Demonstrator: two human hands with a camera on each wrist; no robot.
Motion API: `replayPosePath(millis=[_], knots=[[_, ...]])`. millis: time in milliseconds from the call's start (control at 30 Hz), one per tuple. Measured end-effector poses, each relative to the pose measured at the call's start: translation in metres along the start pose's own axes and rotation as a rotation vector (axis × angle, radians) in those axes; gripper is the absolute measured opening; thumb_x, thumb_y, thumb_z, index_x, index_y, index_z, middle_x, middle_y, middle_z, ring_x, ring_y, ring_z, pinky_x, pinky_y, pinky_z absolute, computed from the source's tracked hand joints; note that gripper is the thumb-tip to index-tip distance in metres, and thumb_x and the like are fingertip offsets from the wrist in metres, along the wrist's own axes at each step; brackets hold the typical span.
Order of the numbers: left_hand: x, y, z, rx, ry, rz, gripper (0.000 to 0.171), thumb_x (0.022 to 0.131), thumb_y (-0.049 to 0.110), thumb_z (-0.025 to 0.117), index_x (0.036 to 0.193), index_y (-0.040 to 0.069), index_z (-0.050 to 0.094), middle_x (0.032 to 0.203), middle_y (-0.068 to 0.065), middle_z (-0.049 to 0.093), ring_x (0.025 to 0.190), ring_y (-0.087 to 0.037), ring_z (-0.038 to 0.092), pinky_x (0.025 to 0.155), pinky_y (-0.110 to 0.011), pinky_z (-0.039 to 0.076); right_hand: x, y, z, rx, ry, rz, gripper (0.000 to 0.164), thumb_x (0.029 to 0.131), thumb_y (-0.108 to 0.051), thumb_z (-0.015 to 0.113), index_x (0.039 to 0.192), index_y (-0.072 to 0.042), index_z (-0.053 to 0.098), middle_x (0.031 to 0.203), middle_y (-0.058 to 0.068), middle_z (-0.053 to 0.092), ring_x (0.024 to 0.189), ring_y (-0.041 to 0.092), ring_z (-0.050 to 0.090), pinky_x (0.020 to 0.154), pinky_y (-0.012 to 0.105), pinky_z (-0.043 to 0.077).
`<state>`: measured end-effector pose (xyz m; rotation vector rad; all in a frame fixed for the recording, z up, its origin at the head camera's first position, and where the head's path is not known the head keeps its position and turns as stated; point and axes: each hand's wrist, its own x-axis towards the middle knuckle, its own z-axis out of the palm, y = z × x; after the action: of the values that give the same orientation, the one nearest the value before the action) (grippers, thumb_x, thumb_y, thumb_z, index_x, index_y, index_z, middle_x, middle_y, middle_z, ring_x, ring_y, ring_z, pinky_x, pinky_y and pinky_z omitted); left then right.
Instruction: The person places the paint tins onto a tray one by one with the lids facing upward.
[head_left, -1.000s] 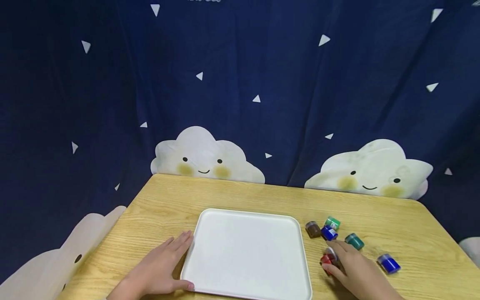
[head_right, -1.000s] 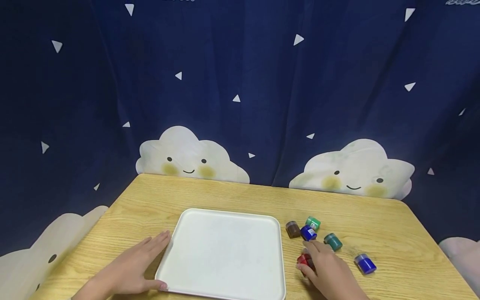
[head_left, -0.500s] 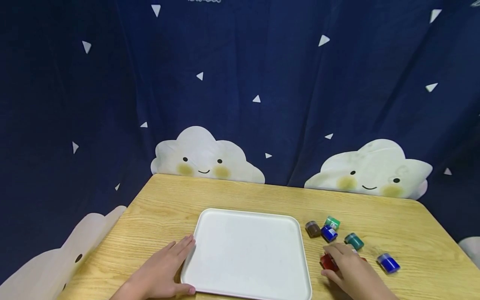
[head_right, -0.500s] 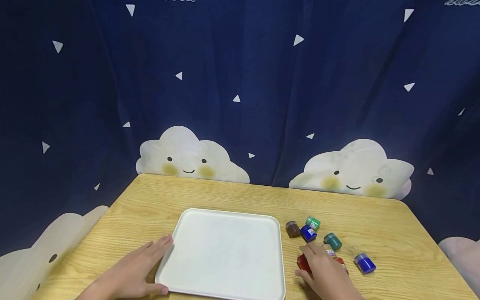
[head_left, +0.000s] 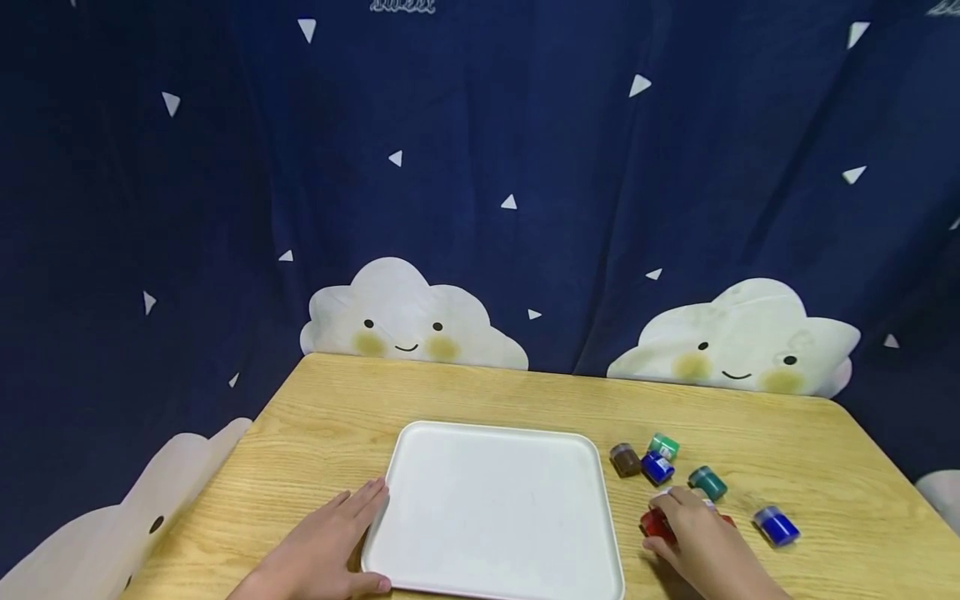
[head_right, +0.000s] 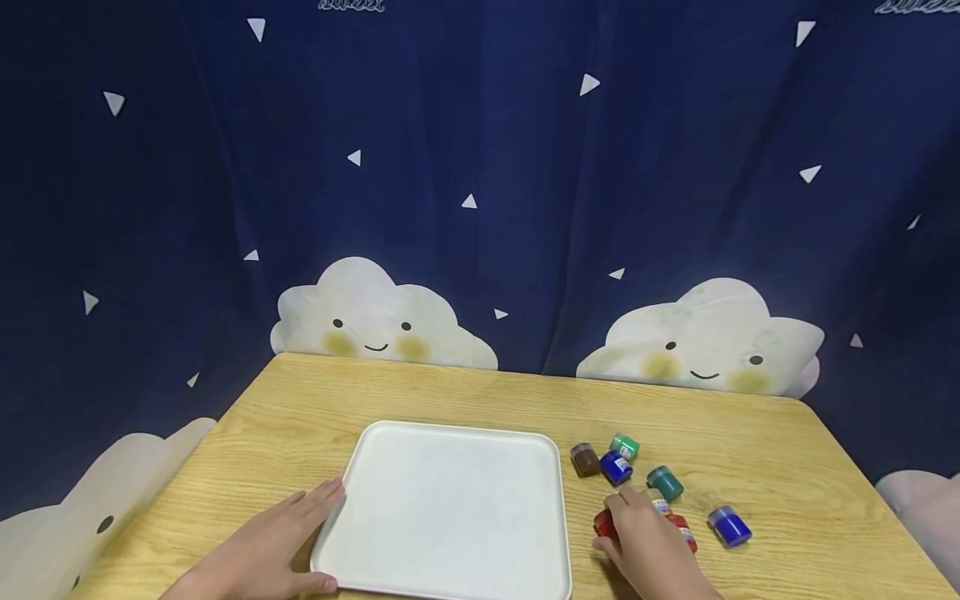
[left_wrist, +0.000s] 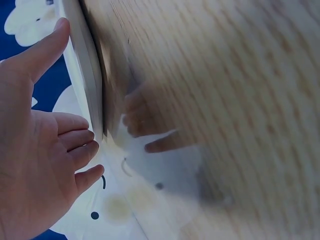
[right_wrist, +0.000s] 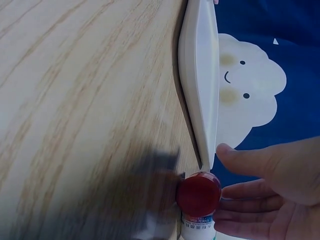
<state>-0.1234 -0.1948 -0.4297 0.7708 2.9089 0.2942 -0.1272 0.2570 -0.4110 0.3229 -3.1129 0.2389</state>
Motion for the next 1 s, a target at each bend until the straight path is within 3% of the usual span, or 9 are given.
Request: replayPosePath(millis=[367,567,833,1000], knots=[[0.0018,0.0005,0.0007,-0.017,-0.021,-0.019,0.107,0.073,0.073,0.062,0.145,-0.001,0.037,0.152,-0.016,0.039,0.138,-0.03,0.043,0.11,-0.054,0.039,0.0001,-0.0029,0.0017,0.005,0.04,-0.008,0.04,0.072,-0.032,0.082,0.099,-0.005,0.068,0.094,0.005,0.065,0.079,0.012,0.061,0.06,0.025,0.053],[0.0026,0.0018,0.0001,-0.008,-0.028,-0.008,0.106,0.073,0.073,0.061,0.144,-0.002,0.038,0.152,-0.016,0.04,0.138,-0.03,0.044,0.11,-0.054,0.039,0.0022,-0.0036,0.0044,0.01,0.069,-0.054,0.034,0.07,-0.028,0.084,0.092,-0.007,0.068,0.088,0.0,0.064,0.079,0.01,0.056,0.061,0.024,0.052],[0.0015,0.003,-0.0011,0.002,-0.022,0.002,0.106,0.073,0.074,0.061,0.144,-0.002,0.039,0.151,-0.017,0.042,0.137,-0.031,0.045,0.109,-0.055,0.04,0.0038,-0.0068,0.0052,0.006,0.076,-0.078,0.026,0.068,-0.023,0.085,0.082,-0.014,0.066,0.077,-0.008,0.058,0.07,0.004,0.051,0.056,0.019,0.046],[0.0025,0.0042,-0.0011,-0.004,-0.025,-0.006,0.105,0.072,0.072,0.063,0.144,-0.001,0.039,0.151,-0.015,0.042,0.137,-0.031,0.044,0.11,-0.055,0.039,0.0047,-0.0077,0.0074,-0.002,0.061,-0.098,0.028,0.065,-0.02,0.087,0.073,-0.017,0.06,0.072,-0.009,0.053,0.066,0.002,0.045,0.052,0.018,0.039]])
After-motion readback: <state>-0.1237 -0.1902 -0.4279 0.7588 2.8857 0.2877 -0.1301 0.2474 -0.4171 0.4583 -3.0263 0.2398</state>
